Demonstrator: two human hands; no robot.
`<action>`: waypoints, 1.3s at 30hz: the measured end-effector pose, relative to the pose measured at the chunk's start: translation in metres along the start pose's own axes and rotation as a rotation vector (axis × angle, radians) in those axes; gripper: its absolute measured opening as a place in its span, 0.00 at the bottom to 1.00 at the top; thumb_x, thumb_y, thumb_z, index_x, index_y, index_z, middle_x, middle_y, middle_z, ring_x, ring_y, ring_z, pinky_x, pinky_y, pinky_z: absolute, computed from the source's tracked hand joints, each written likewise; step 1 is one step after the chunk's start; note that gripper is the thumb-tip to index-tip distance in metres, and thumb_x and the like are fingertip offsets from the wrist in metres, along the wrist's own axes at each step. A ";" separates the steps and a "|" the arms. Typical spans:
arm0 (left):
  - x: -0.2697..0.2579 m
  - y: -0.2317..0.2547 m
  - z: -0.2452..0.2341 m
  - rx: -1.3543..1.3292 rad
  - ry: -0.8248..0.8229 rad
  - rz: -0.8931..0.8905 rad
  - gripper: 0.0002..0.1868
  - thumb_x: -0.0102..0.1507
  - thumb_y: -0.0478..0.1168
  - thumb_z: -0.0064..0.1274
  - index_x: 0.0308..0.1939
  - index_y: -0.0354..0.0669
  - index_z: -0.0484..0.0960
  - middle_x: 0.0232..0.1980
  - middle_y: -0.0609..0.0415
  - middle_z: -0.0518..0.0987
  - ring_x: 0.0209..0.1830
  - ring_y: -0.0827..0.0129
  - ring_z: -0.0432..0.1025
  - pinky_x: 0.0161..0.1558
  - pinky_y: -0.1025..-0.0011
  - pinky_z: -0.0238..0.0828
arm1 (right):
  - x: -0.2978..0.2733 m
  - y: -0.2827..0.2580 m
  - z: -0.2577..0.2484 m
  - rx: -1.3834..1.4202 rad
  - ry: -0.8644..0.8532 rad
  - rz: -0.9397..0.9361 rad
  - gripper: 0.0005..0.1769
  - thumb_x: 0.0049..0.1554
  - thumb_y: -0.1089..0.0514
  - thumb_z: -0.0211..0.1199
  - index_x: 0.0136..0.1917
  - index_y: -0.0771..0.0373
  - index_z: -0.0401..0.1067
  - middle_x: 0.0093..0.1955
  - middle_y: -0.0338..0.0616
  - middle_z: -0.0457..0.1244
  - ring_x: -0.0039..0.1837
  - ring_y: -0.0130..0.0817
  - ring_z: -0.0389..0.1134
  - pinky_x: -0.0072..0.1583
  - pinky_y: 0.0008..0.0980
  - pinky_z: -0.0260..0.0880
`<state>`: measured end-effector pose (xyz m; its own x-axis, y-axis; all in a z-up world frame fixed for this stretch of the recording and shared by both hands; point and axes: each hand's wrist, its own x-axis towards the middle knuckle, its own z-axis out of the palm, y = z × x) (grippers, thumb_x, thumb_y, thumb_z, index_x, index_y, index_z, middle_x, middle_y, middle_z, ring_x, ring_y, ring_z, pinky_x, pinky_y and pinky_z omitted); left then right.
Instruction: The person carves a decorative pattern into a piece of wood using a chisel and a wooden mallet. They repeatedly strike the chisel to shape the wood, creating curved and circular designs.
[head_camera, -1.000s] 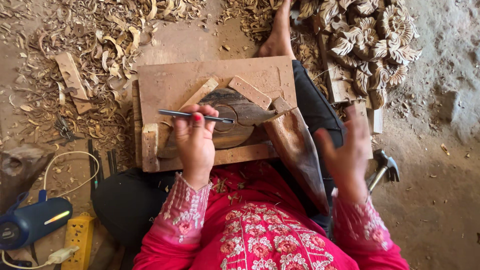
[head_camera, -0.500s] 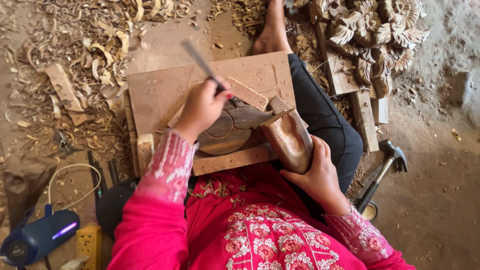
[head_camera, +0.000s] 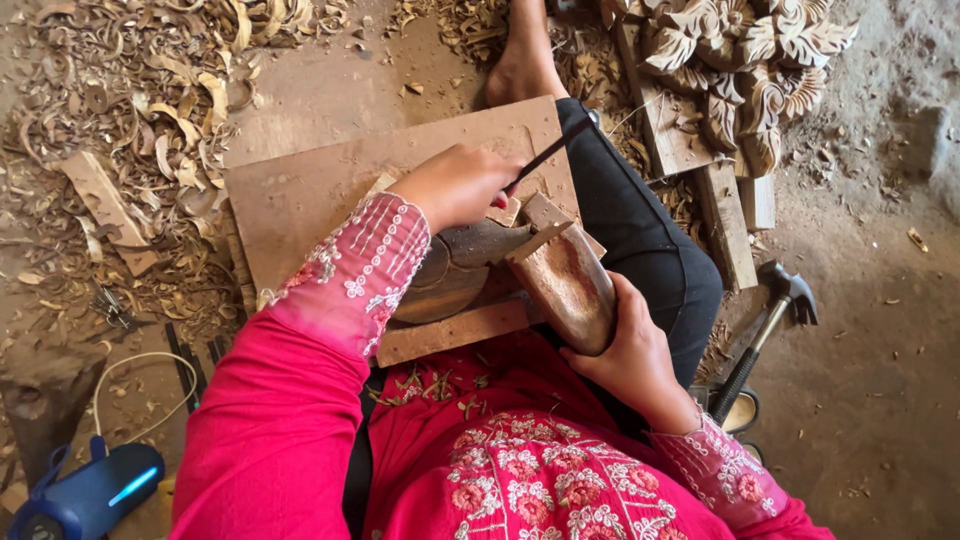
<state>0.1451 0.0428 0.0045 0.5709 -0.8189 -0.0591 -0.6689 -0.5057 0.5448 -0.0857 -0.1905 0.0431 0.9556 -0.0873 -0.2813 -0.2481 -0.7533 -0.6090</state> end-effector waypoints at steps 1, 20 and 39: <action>0.002 -0.001 0.001 -0.034 -0.030 0.001 0.07 0.60 0.31 0.54 0.42 0.42 0.79 0.36 0.48 0.85 0.38 0.55 0.81 0.41 0.58 0.76 | 0.000 0.000 -0.001 0.013 -0.020 0.048 0.61 0.34 0.48 0.81 0.75 0.57 0.54 0.66 0.52 0.63 0.64 0.50 0.69 0.61 0.43 0.70; 0.032 0.009 0.006 0.166 -0.230 -0.011 0.07 0.60 0.40 0.54 0.39 0.46 0.84 0.40 0.44 0.84 0.45 0.51 0.79 0.48 0.56 0.74 | 0.087 0.022 -0.093 0.791 0.732 -0.366 0.54 0.54 0.54 0.80 0.78 0.56 0.44 0.70 0.47 0.60 0.69 0.41 0.68 0.71 0.43 0.75; 0.015 0.001 0.001 0.082 -0.192 -0.124 0.09 0.58 0.35 0.56 0.42 0.43 0.83 0.42 0.39 0.82 0.47 0.45 0.77 0.49 0.53 0.72 | 0.140 0.037 -0.092 0.713 0.598 -0.260 0.48 0.53 0.64 0.74 0.79 0.58 0.51 0.68 0.54 0.61 0.68 0.44 0.68 0.70 0.45 0.75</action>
<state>0.1527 0.0294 0.0038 0.5557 -0.7817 -0.2833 -0.6403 -0.6196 0.4539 0.0537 -0.2906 0.0489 0.8684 -0.4393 0.2299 0.1328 -0.2406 -0.9615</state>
